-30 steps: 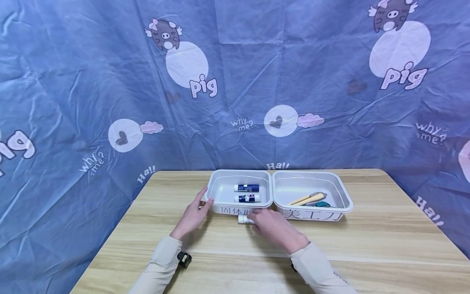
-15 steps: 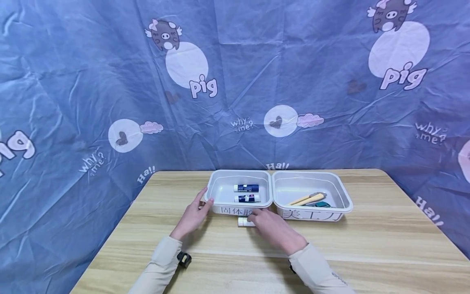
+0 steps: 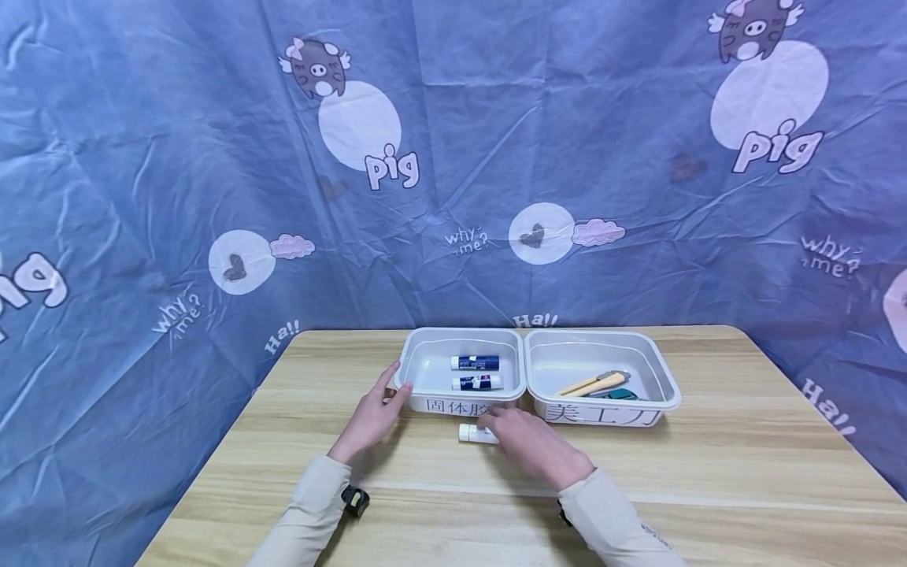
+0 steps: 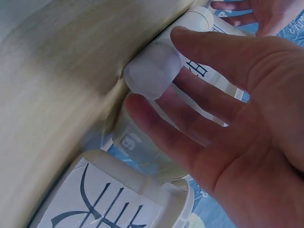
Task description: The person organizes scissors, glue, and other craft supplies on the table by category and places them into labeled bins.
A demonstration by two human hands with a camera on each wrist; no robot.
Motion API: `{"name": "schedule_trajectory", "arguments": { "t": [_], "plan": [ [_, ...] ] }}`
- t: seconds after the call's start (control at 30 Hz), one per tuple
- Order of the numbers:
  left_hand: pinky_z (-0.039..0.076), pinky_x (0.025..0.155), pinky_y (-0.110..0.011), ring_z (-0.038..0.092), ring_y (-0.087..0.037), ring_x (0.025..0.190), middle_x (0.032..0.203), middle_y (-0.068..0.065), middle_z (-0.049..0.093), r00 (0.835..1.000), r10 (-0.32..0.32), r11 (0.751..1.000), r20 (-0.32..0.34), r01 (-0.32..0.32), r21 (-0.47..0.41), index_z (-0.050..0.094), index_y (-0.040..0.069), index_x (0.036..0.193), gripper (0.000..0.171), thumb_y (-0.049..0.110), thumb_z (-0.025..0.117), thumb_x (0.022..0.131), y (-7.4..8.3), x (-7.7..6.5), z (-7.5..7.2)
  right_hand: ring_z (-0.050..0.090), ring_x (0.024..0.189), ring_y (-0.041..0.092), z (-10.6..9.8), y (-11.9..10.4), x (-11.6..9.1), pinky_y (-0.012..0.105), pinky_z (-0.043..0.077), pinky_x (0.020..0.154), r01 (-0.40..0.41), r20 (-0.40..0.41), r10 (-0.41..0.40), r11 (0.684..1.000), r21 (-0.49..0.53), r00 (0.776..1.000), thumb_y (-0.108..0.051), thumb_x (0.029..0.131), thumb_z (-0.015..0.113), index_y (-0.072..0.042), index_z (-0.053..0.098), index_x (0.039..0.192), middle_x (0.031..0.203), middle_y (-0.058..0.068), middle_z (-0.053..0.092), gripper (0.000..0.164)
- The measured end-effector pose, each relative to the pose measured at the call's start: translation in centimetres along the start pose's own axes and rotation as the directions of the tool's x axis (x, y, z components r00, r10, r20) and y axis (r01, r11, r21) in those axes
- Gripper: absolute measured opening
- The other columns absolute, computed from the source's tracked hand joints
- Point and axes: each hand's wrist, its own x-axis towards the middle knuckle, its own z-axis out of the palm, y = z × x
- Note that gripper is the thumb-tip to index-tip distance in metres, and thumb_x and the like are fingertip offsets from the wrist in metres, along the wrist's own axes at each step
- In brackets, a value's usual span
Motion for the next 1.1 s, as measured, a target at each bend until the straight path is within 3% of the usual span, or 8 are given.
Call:
{"name": "schedule_trajectory", "arguments": {
  "t": [0.23,0.53,0.83,1.1],
  "plan": [
    [0.056,0.080,-0.039,0.068,-0.024,0.092,0.114,-0.018,0.071,1.000,0.000,1.000,0.003,0.000,-0.004,0.031,0.013,0.161,0.067,0.044,0.054,0.105,-0.08,-0.01,-0.05,0.071,0.091,0.025,0.22,-0.03,-0.02,0.038,0.061,0.079,-0.007,0.003,0.007,1.000,0.000,1.000,0.004,0.090,0.069,-0.010,0.070,0.117,0.109,0.011,0.073,0.031],
    [0.056,0.086,-0.045,0.069,-0.027,0.099,0.116,-0.019,0.071,1.000,0.000,1.000,0.005,0.000,-0.002,0.031,0.014,0.161,0.068,0.045,0.054,0.105,-0.08,0.01,0.00,0.071,0.084,0.024,0.21,-0.05,-0.20,0.035,0.061,0.074,-0.016,0.018,0.015,1.000,0.023,1.000,0.008,0.090,0.066,-0.011,0.068,0.116,0.110,0.011,0.073,0.032],
    [0.055,0.081,-0.041,0.068,-0.025,0.095,0.115,-0.017,0.071,1.000,0.000,1.000,0.005,0.000,0.001,0.031,0.013,0.161,0.068,0.045,0.054,0.105,-0.04,0.01,0.00,0.071,0.082,0.022,0.26,0.09,-0.11,0.033,0.060,0.071,0.015,0.003,-0.015,1.000,0.006,1.000,0.010,0.086,0.069,-0.012,0.069,0.115,0.109,0.008,0.073,0.037],
    [0.055,0.084,-0.042,0.068,-0.025,0.097,0.114,-0.017,0.071,1.000,-0.003,1.000,0.001,0.003,-0.007,0.032,0.014,0.161,0.067,0.043,0.054,0.105,0.01,0.00,0.00,0.067,0.076,0.018,0.03,0.05,-0.09,0.026,0.057,0.063,0.018,0.005,-0.019,1.000,0.009,1.000,0.011,0.089,0.065,-0.014,0.068,0.118,0.109,0.008,0.072,0.038]
  ]
}}
